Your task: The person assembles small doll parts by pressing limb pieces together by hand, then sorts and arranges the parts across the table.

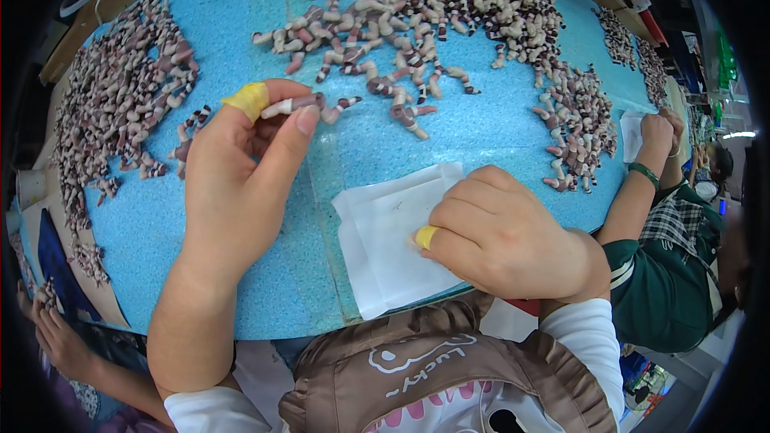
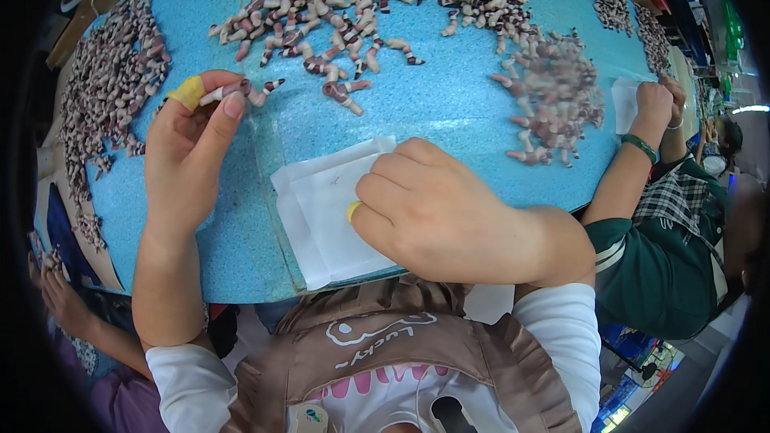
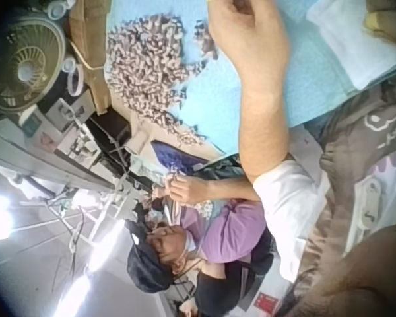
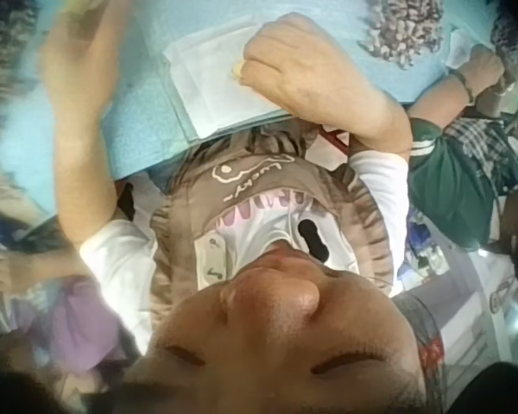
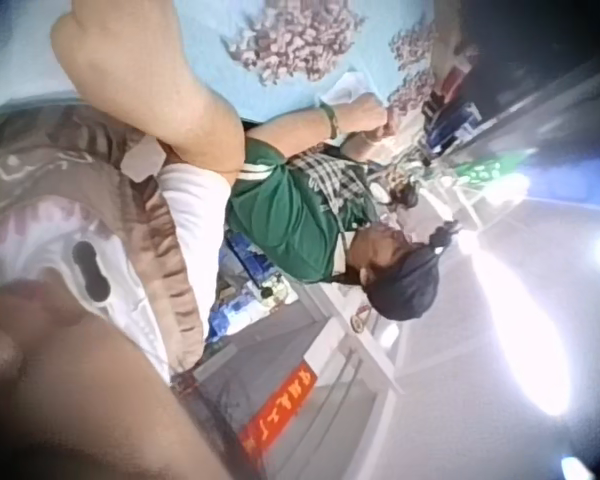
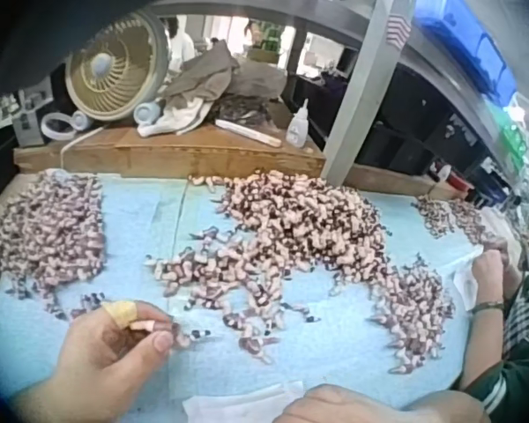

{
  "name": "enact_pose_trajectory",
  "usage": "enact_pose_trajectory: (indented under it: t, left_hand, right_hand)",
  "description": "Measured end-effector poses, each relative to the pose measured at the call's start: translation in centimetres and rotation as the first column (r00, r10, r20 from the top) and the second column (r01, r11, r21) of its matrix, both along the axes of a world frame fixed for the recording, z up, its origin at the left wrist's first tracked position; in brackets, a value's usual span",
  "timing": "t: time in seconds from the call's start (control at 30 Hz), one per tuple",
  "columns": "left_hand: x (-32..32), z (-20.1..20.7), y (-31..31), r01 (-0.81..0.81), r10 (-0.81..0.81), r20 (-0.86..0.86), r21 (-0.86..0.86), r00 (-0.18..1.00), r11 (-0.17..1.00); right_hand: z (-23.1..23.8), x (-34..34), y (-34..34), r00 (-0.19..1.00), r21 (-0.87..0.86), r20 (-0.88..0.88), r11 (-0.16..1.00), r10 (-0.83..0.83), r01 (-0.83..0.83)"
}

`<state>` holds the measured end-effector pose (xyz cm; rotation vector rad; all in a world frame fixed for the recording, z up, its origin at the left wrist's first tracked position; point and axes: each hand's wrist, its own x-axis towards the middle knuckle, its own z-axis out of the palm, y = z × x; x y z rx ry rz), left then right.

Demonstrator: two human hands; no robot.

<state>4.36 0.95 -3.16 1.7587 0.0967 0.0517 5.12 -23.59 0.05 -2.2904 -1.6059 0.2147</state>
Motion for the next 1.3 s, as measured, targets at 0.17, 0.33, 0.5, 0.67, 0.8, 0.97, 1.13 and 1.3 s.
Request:
enact_pose_trajectory:
  t: [0.17,0.33,0.5,0.67,0.8,0.97,1.13,1.3]
  left_hand:
    - [0.0,0.5,-0.5,0.075,-0.072,0.024,-0.160,0.997,0.984]
    - [-1.4,0.9,-1.3,0.153,-0.203,-0.167,-0.271,0.965,0.950]
    - [-3.0,2.4,-2.2,0.244,-0.381,-0.254,-0.442,0.889,0.863]
    - [-3.6,3.1,-2.7,0.260,-0.444,-0.241,-0.542,0.863,0.799]
    - [-3.5,3.2,-2.4,0.304,-0.480,-0.224,-0.535,0.848,0.788]
    - [-3.8,3.0,-2.8,0.272,-0.406,-0.200,-0.481,0.892,0.834]
    - [-2.9,2.2,-3.0,0.444,-0.458,-0.174,-0.116,0.872,0.888]
    - [-4.6,2.5,-2.4,0.212,-0.213,-0.011,-0.064,0.977,0.975]
  right_hand:
    - [0.7,0.4,-0.3,0.986,-0.033,-0.140,0.995,0.091,-0.097]
    - [0.5,2.1,-0.9,0.775,0.299,-0.632,0.926,0.010,0.232]
    - [0.1,1.8,-1.2,0.792,0.450,-0.609,0.800,-0.049,0.396]
    - [0.4,1.3,-1.1,0.812,0.438,-0.565,0.781,-0.146,0.445]
    - [0.2,1.4,-0.6,0.849,0.443,-0.501,0.794,-0.165,0.416]
    - [-0.1,1.1,-0.4,0.905,0.419,-0.387,0.840,-0.177,0.343]
    - [-1.5,1.1,-0.2,0.940,0.531,-0.273,0.782,-0.204,0.325]
    - [-1.8,1.5,1.5,0.963,0.598,-0.235,0.762,-0.128,0.247]
